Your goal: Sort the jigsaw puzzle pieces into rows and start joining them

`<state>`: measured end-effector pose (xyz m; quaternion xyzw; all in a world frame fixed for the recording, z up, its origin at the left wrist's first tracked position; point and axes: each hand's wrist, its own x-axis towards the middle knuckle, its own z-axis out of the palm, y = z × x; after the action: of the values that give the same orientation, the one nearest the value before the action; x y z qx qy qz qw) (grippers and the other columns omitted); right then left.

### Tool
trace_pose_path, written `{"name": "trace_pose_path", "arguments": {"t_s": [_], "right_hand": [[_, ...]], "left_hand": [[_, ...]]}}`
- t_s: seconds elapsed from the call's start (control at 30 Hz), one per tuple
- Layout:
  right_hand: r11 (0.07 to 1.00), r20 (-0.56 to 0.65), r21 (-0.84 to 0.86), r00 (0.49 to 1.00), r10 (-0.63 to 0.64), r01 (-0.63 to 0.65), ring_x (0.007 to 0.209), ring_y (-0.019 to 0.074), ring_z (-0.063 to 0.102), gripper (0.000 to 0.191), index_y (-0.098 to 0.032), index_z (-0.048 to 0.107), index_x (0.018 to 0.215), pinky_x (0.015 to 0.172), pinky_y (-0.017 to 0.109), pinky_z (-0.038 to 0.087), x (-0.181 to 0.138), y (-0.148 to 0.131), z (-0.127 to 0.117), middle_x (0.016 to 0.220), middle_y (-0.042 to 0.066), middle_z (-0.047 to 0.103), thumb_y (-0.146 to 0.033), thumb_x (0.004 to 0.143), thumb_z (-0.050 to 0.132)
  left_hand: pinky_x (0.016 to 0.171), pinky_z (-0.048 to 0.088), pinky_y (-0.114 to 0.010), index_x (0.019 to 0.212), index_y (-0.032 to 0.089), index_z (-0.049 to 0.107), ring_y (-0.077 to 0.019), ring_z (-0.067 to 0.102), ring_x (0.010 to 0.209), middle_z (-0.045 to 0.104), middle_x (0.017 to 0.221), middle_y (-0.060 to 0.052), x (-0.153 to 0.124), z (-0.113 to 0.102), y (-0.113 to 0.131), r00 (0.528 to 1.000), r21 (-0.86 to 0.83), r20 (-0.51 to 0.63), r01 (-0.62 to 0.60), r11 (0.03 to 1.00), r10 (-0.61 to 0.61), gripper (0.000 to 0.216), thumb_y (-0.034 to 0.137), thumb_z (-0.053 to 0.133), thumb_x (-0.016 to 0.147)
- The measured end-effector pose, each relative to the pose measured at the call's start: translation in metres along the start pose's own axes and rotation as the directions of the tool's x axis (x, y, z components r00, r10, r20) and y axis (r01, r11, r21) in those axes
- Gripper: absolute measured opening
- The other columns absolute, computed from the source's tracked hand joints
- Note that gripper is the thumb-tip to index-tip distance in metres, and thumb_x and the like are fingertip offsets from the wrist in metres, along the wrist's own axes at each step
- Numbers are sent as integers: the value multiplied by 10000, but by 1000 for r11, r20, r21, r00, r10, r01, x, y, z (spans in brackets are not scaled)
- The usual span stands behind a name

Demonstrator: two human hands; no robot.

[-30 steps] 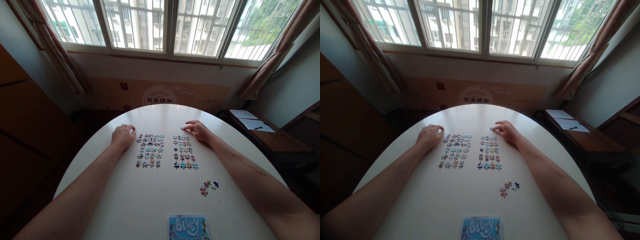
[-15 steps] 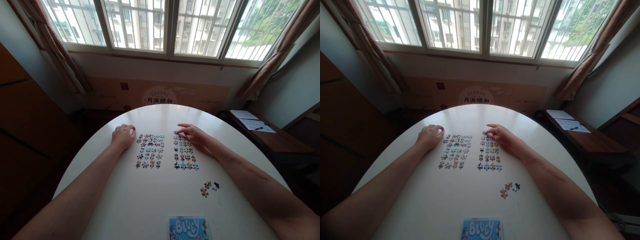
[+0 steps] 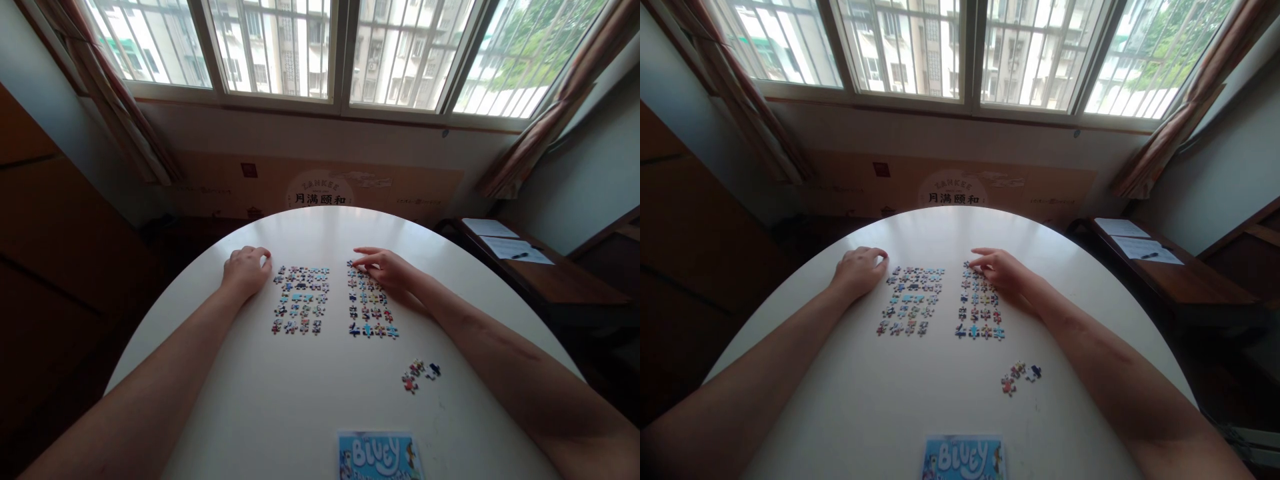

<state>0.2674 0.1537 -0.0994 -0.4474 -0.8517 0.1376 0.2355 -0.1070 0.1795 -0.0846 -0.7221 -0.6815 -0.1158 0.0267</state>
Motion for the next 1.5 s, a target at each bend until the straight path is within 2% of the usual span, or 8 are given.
{"name": "trace_pose_path", "arguments": {"t_s": [0.43,0.7,0.9,1.13,1.27,1.37,1.43,1.5], "right_hand": [[999,15,-36,1000,-5,6,1417,286,535,327,-269,801,1186,1210,523,429,-2,-4,-2,1473,85,611,-147,961,598],[1000,-36,19,999,4,-3,1401,301,549,290,-279,823,1113,1210,569,412,0,3,4,1420,81,654,-180,973,588],[982,-140,176,986,94,-69,1364,273,576,323,-279,830,1045,1187,500,448,-3,7,5,1401,52,662,-162,931,551],[947,-159,259,959,234,-189,1236,242,633,287,-207,785,1037,1154,438,442,-2,18,1,1298,99,697,-244,928,522],[904,10,315,953,303,-291,955,219,686,346,-159,748,1047,863,358,551,-7,18,-31,1049,116,744,-419,950,541],[886,267,304,924,274,-351,733,173,632,402,-141,727,807,687,284,500,-12,2,-66,763,61,689,-542,835,724],[899,607,184,765,215,-398,682,138,583,432,-142,709,788,642,254,440,-15,-19,-82,703,22,644,-571,807,754],[933,765,20,607,217,-359,654,127,565,393,-147,716,783,613,248,397,-16,-48,-87,680,5,638,-533,781,785]], "left_hand": [[1034,459,-463,1245,239,713,-353,571,1225,648,1354,-119,-1,-1,1,1000,-5,8,6,1000,-6,398,374,457,971],[1027,467,-474,1239,234,715,-361,576,1219,651,1344,-127,-1,-1,2,1000,-3,13,3,1000,-3,393,366,463,969],[1026,467,-470,1237,237,717,-360,578,1216,652,1343,-126,-2,-2,2,1000,-5,9,9,1000,-9,388,366,467,969],[1029,464,-467,1236,241,712,-360,572,1222,647,1350,-124,-1,0,1,1000,2,8,1,1000,-1,396,380,457,967],[1037,457,-476,1241,246,706,-366,563,1230,639,1359,-126,2,3,-2,1000,3,7,-6,1000,6,410,399,445,964],[1036,456,-481,1237,249,710,-370,562,1227,637,1364,-129,4,3,-3,1000,-4,13,-7,1000,7,417,405,446,955],[1037,457,-483,1236,249,712,-371,565,1221,640,1360,-131,4,2,-2,1000,-3,13,0,1000,0,421,406,451,946],[1038,457,-483,1241,249,711,-372,564,1223,643,1355,-131,3,0,0,1000,-1,16,4,1000,-4,428,410,449,942]]}}
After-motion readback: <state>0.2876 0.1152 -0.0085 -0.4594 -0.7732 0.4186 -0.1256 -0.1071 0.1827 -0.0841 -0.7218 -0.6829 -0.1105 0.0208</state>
